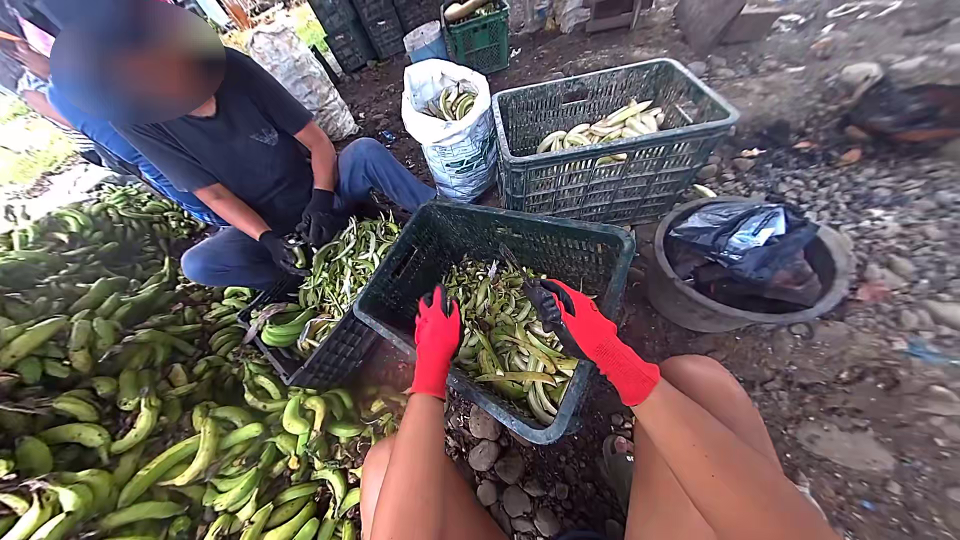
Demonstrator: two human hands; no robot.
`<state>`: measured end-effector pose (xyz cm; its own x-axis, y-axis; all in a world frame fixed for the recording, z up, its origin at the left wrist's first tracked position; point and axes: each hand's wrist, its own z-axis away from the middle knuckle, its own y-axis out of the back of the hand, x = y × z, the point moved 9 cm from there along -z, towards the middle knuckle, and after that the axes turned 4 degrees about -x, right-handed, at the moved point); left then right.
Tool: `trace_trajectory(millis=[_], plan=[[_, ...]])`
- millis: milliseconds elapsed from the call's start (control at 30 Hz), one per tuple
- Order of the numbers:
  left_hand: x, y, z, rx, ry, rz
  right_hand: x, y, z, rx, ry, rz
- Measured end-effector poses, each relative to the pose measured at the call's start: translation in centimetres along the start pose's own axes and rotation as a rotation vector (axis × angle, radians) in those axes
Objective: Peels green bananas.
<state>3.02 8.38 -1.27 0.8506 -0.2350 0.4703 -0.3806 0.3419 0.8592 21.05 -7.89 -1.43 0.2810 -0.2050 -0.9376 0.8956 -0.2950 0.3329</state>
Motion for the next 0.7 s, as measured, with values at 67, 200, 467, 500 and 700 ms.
trace_trajectory(millis=[67,200,467,500,700], plan=[[1.3,-3.6,-1.3,-0.247,-0.102,-0.180,0.2,0.0,-0.2,0.001,-0.001,-0.024],[-0.2,-11.0,-2.0,-0.657,-0.131,-0.431,0.1,-0.2,-0.2,-0.034,0.045,-0.073],[4.0,-9.0,0.0,-0.583,-0.299,-0.176,1.2,-0.6,-0.8,-0.065,0.036,-0.178],[5.1,-8.6,0.8,-0.572,-0.360,-0.096,1.0,-0.5,-0.8,-0.072,0.049,-0.228],[7.6,-9.2,4.1,-0.753,-0.673,0.157,1.9,-0.4,-1.6,-0.032,0.178,-0.491]])
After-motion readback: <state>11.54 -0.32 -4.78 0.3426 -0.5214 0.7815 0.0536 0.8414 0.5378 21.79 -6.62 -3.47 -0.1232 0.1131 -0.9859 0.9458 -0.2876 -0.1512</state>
